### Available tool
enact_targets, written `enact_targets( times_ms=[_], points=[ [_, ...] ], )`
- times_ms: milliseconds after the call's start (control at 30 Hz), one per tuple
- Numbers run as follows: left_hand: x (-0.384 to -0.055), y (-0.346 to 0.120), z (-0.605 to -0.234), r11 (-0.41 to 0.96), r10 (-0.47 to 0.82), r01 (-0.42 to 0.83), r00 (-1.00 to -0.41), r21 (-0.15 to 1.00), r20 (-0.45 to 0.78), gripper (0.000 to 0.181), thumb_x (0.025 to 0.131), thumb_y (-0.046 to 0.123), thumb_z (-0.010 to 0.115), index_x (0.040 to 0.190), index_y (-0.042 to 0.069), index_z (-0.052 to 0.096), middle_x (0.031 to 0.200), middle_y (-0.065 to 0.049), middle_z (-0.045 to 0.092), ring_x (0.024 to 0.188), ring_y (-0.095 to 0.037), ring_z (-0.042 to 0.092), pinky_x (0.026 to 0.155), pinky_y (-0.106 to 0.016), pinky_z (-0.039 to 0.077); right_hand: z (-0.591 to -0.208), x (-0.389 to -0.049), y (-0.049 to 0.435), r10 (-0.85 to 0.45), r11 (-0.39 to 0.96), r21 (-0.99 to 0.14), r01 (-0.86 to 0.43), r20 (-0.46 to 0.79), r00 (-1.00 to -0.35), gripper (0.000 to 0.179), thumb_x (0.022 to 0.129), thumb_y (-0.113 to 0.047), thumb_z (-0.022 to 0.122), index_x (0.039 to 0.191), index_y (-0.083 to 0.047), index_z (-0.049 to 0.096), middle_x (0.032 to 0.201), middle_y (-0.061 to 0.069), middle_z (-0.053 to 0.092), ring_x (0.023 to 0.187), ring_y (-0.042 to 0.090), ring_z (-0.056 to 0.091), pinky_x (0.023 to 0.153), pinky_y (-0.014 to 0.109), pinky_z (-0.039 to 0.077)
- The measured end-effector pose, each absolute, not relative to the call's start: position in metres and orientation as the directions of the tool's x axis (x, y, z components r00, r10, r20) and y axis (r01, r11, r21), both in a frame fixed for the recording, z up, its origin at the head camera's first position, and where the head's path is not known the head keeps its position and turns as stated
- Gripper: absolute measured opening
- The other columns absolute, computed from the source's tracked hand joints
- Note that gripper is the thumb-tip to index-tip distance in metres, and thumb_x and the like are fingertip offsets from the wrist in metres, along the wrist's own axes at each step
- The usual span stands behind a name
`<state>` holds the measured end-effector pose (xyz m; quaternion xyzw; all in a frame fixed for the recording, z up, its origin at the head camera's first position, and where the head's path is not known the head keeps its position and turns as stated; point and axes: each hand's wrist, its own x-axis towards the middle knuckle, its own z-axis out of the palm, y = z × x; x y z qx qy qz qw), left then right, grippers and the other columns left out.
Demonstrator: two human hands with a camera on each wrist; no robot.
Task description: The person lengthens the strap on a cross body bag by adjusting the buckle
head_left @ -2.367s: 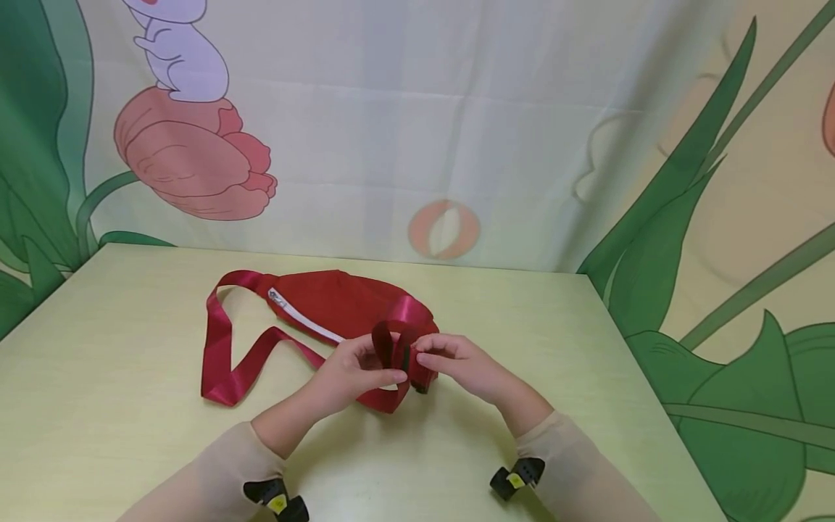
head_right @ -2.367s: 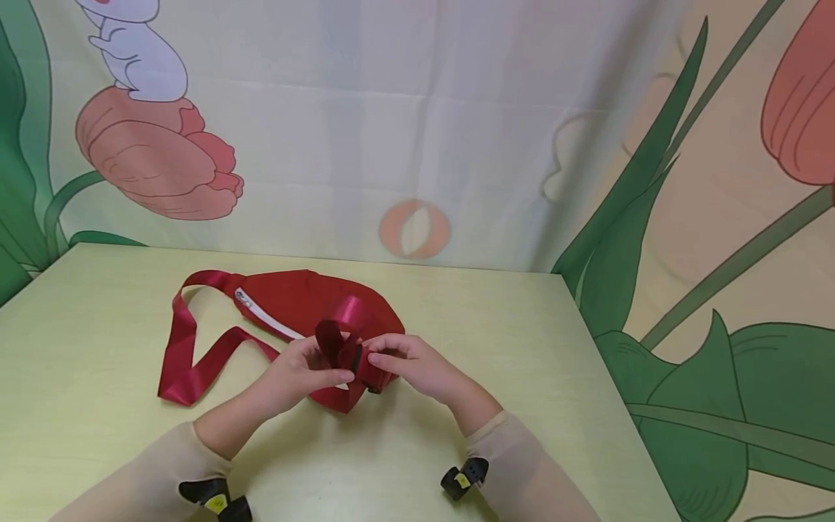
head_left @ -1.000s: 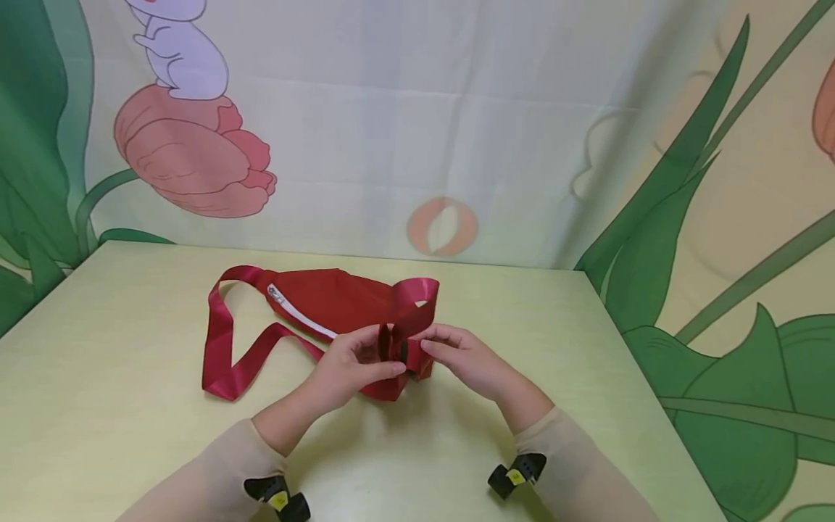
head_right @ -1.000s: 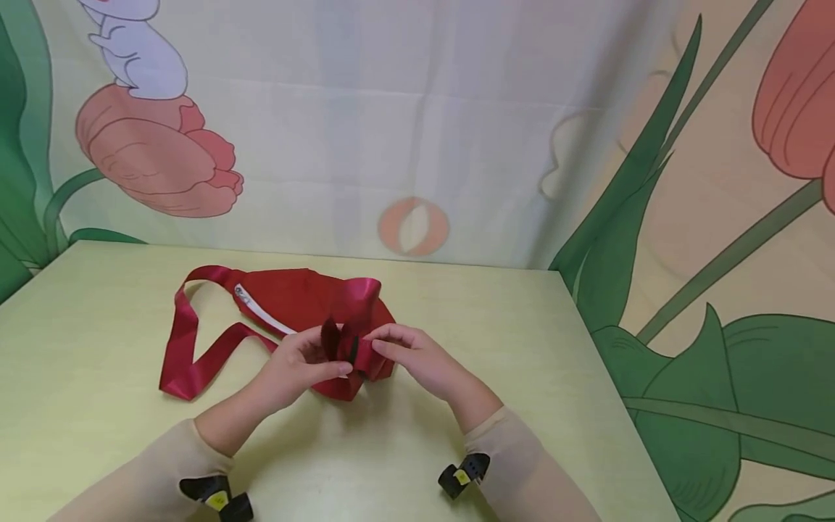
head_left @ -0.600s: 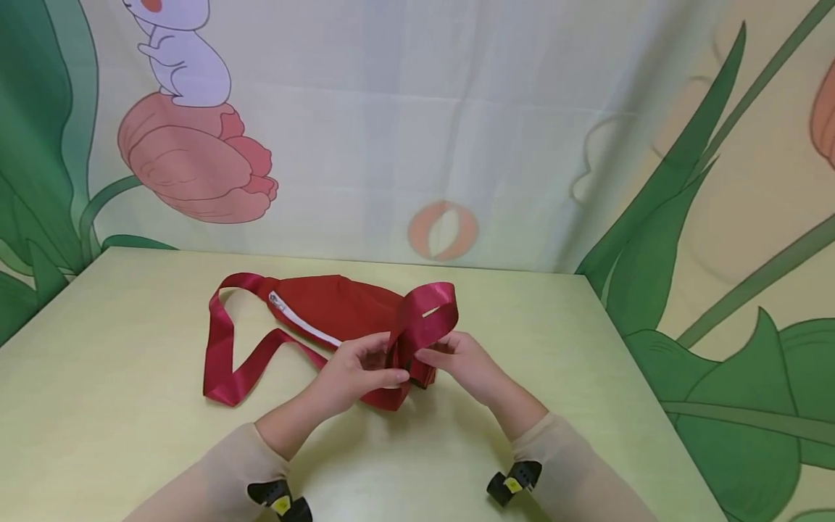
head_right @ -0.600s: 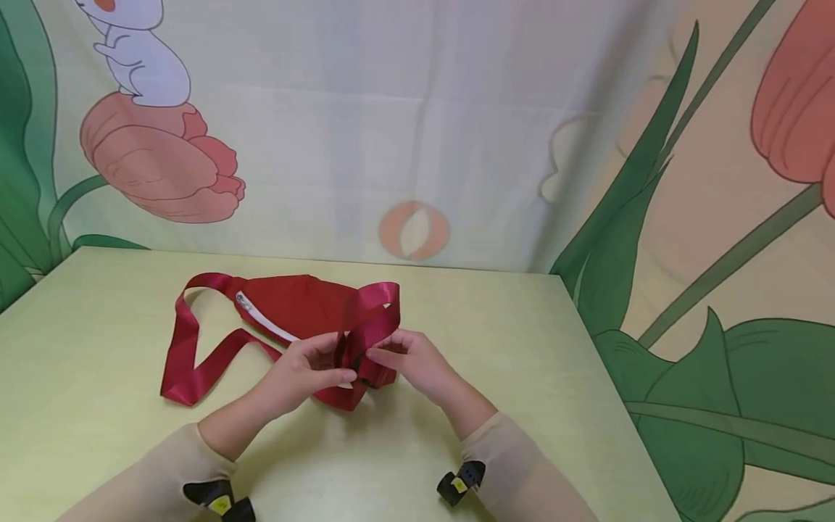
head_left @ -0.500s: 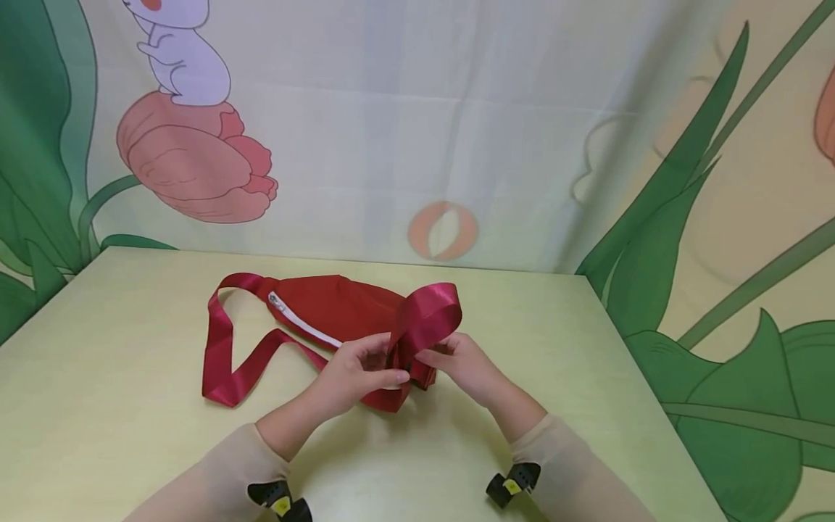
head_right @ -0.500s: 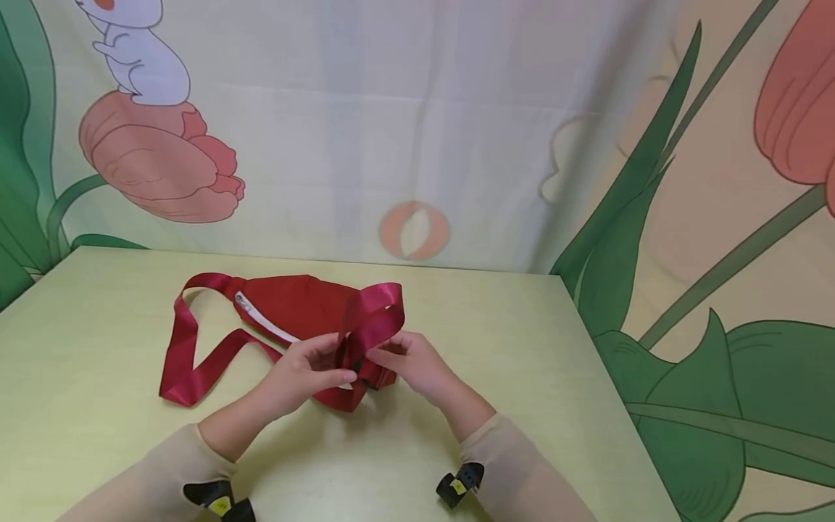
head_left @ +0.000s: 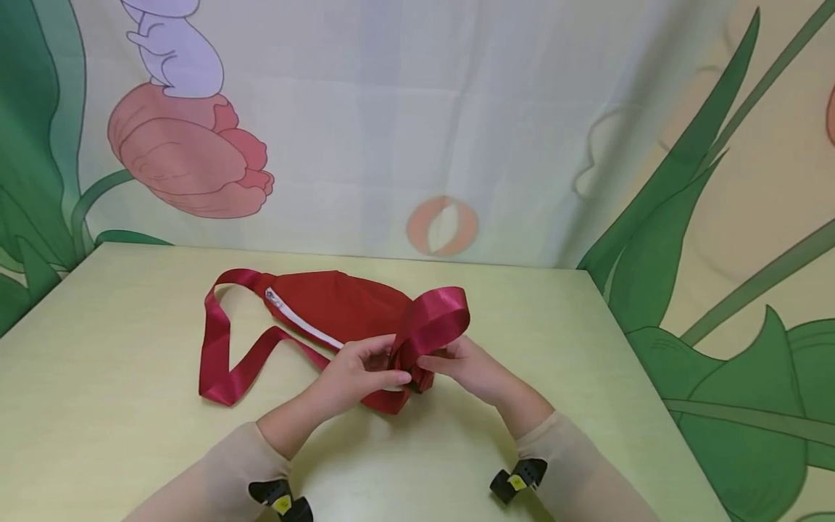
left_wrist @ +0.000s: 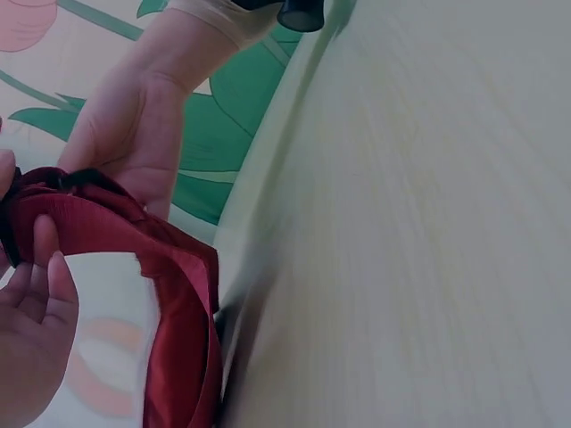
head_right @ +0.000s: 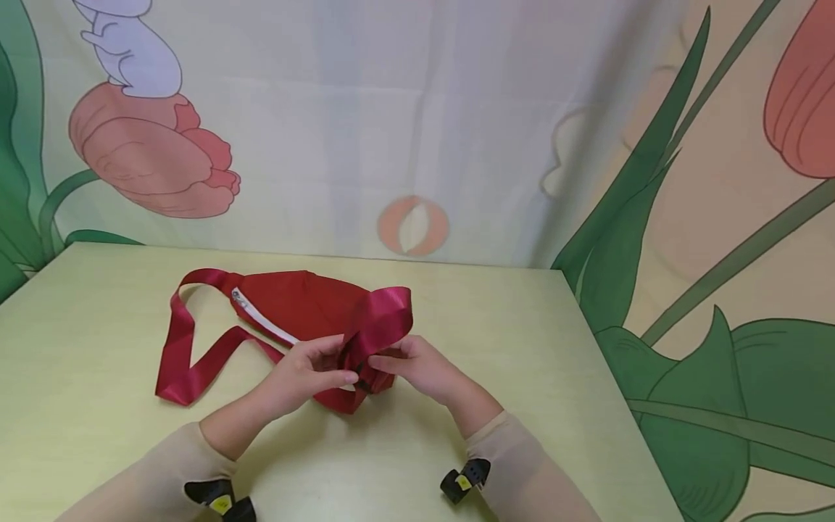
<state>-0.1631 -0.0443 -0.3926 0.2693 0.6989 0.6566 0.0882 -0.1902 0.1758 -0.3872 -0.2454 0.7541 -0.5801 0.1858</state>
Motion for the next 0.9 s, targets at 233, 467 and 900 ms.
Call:
enact_targets(
  times_ms=[233, 467, 900],
  points=[
    [-0.1625, -0.0424, -0.3945, 0.008, 0.473, 0.290, -0.844, 0.957, 0.252, 0.047, 0.081, 0.012, 0.073, 0.125, 0.004, 0.057, 0.107, -0.011, 0.064, 0.090, -0.023, 0.062, 0.077, -0.032, 0.052, -0.3895, -0.1881, 0.1718, -0.489, 0.171, -0.976, -0.133, 0.033, -0.872, 0.040, 0.090, -0.018, 0.062, 0.126, -0.006, 0.052, 0.121, 0.008, 0.055, 0.113, 0.024, 0.049, 0.094, 0.042, 0.040],
    [-0.1636, -0.0461, -0.3894, -0.048, 0.466, 0.214, -0.859, 0.976, 0.211, 0.044, 0.084, 0.012, 0.069, 0.126, 0.006, 0.057, 0.112, -0.011, 0.063, 0.095, -0.025, 0.062, 0.081, -0.036, 0.051, -0.3833, -0.1902, 0.1777, -0.629, 0.149, -0.980, -0.135, 0.011, -0.777, 0.040, 0.093, -0.016, 0.056, 0.130, -0.002, 0.050, 0.122, 0.008, 0.057, 0.114, 0.023, 0.050, 0.098, 0.044, 0.036],
    [-0.1623, -0.0405, -0.3920, 0.017, 0.520, 0.305, -0.816, 0.952, 0.252, 0.057, 0.080, 0.009, 0.073, 0.131, -0.004, 0.050, 0.113, -0.017, 0.063, 0.095, -0.019, 0.063, 0.080, -0.030, 0.051, -0.3928, -0.1909, 0.1700, -0.535, 0.121, -0.990, -0.078, 0.001, -0.845, 0.024, 0.083, -0.028, 0.068, 0.101, -0.012, 0.063, 0.095, 0.000, 0.060, 0.092, 0.018, 0.054, 0.083, 0.035, 0.044]
  ],
)
